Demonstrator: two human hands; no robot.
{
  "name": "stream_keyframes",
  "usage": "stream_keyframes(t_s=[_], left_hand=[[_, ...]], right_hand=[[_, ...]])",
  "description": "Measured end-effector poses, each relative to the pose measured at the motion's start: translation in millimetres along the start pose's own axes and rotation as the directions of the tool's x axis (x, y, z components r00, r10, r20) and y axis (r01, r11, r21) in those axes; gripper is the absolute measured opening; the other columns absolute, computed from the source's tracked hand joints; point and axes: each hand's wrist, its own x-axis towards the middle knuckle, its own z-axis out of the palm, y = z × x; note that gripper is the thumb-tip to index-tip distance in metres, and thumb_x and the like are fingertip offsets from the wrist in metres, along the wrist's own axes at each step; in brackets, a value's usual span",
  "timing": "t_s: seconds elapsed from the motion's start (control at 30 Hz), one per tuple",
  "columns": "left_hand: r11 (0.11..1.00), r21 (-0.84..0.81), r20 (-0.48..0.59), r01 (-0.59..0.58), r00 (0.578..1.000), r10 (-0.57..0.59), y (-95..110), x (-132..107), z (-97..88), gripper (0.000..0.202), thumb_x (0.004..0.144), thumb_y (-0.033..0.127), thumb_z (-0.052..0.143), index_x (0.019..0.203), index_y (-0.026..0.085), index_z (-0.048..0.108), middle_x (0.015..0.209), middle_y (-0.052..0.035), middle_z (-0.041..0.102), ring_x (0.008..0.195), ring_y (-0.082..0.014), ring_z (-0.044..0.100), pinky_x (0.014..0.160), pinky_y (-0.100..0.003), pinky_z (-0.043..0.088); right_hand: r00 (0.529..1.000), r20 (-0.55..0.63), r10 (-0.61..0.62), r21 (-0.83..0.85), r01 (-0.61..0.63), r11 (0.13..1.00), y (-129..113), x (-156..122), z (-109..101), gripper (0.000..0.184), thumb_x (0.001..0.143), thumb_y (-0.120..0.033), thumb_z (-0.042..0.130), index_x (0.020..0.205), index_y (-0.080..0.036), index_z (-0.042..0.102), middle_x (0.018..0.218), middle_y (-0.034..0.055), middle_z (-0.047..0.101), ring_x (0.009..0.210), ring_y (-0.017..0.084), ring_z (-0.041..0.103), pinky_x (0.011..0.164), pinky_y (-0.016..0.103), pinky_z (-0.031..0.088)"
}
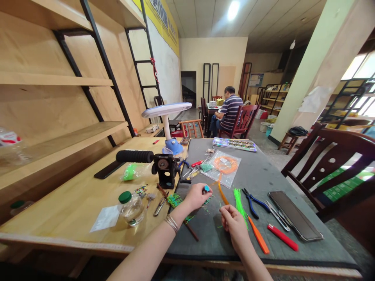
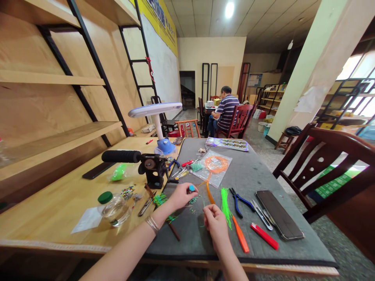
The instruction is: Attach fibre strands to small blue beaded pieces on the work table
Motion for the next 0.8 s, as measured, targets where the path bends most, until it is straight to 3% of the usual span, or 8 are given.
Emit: stream_keyframes(t_s=[0.2, 0.5, 0.8], left_hand=[[0.976, 0.216, 0.053, -0.015, 0.999, 0.004, -2, 7, 13.1, 0.009, 0.068, 0.013, 0.064, 0.073, 0.018, 0.070, 0.080, -0.0047, 0.068, 0.079, -0.0191, 0.061, 0.077, -0.029, 0.044], [0.919, 0.390, 0.113, -0.058, 0.994, 0.015, 0, 4, -0.6, 0.014, 0.074, 0.014, 0.060, 0.082, 0.018, 0.071, 0.087, -0.0064, 0.069, 0.082, -0.0197, 0.061, 0.075, -0.028, 0.044], [0.852, 0.523, 0.149, -0.020, 0.987, -0.068, 3, 6, 8.2, 0.005, 0.074, 0.023, 0.063, 0.074, 0.019, 0.067, 0.084, -0.0095, 0.067, 0.084, -0.0250, 0.062, 0.076, -0.033, 0.043]], right_hand=[[1.000, 0.006, 0.004, 0.037, -0.004, 0.999, 2, -1, 1, 0.040, 0.064, -0.056, 0.068, 0.065, -0.020, 0.051, 0.043, -0.0082, 0.045, 0.036, 0.006, 0.034, 0.037, 0.019, 0.021], [1.000, 0.018, -0.016, 0.022, 0.015, 1.000, 2, -4, 2, 0.041, 0.066, -0.058, 0.067, 0.066, -0.020, 0.051, 0.044, -0.0081, 0.044, 0.037, 0.007, 0.034, 0.038, 0.019, 0.022], [1.000, 0.023, -0.008, 0.010, 0.008, 1.000, 1, -5, 2, 0.040, 0.067, -0.057, 0.066, 0.066, -0.020, 0.051, 0.043, -0.0080, 0.045, 0.036, 0.006, 0.031, 0.037, 0.019, 0.021]])
